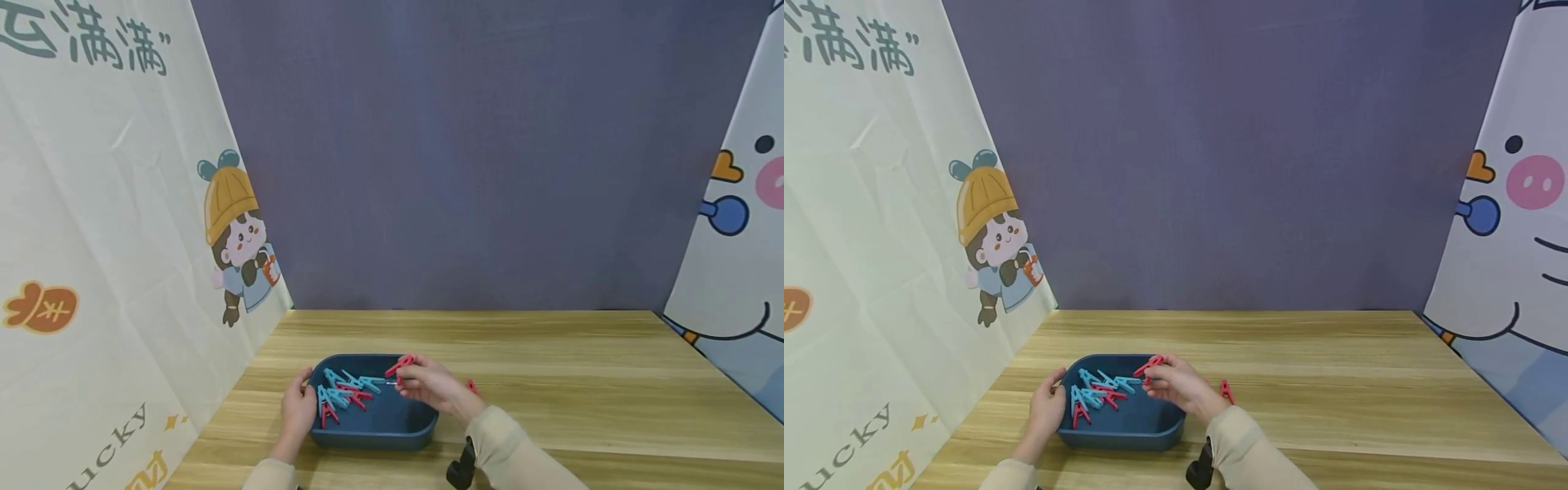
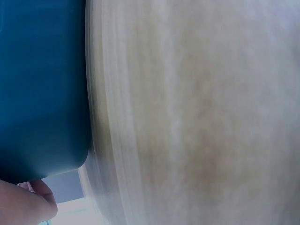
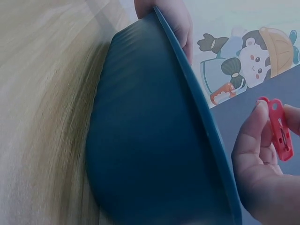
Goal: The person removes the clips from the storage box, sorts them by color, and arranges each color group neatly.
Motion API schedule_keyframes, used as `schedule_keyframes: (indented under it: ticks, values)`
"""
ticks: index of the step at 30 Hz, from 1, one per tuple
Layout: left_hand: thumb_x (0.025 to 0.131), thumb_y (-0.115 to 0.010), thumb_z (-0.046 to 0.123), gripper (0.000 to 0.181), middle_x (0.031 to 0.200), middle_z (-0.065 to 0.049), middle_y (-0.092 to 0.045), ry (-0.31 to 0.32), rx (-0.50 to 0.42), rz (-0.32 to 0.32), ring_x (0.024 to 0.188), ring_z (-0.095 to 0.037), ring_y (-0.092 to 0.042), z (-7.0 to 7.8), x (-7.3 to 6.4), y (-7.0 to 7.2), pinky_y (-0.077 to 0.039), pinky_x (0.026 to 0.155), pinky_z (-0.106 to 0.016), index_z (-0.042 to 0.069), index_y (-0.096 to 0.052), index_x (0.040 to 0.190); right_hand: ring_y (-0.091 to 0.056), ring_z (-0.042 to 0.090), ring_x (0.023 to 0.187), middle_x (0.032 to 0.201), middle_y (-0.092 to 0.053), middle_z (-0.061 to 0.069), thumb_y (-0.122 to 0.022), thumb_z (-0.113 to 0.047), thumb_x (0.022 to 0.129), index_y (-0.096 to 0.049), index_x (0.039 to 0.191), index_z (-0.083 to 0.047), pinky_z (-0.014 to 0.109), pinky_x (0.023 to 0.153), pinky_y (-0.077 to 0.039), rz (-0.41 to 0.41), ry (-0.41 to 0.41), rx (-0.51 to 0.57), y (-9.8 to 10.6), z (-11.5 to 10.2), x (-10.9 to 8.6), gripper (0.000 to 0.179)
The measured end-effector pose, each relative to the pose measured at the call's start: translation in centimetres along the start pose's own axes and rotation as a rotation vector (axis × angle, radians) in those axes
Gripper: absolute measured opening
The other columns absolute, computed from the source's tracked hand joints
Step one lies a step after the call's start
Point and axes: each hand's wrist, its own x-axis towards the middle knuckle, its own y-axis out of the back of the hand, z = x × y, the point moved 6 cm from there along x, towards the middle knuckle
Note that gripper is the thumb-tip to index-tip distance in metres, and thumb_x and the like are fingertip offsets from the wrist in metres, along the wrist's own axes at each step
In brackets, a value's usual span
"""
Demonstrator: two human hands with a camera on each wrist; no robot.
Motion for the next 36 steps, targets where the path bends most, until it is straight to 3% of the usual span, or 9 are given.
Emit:
schedule_keyframes:
  ticks: [5,28,36]
  values:
    - [0.091,-0.039,-0.003,0.038,0.118,-0.024,-0.052,0.009,0.003,-0.005,0.083,-0.025,-0.049,0.1,0.0,0.0,-0.041,0.067,-0.032,-0.010,-0.046,0.127,-0.059,0.011,0.065,0.080,-0.060,0.007,-0.057,-0.007,0.089,-0.048,0.095,-0.006,0.024,0.062,-0.049,0.015,-0.006,-0.002,0.5,-0.1,-0.1,0.011]
    - [0.090,-0.039,-0.003,0.038,0.111,-0.025,-0.053,0.011,-0.002,-0.016,0.079,-0.024,-0.049,-0.2,0.1,0.0,-0.041,0.064,-0.032,-0.011,-0.046,0.126,-0.057,0.010,0.066,0.080,-0.057,0.002,-0.057,-0.012,0.090,-0.056,0.098,-0.009,0.021,0.060,-0.047,0.048,0.014,-0.025,2.9,-1.3,-1.0,0.009]
    - [0.090,-0.039,-0.003,0.038,0.110,-0.024,-0.053,0.017,0.000,-0.016,0.079,-0.025,-0.049,-0.2,0.1,0.0,-0.041,0.064,-0.031,-0.011,-0.045,0.127,-0.058,0.011,0.070,0.082,-0.056,0.002,-0.057,-0.014,0.090,-0.051,0.117,-0.001,0.022,0.062,-0.047,0.098,0.021,-0.056,4.1,-1.8,-1.5,0.031]
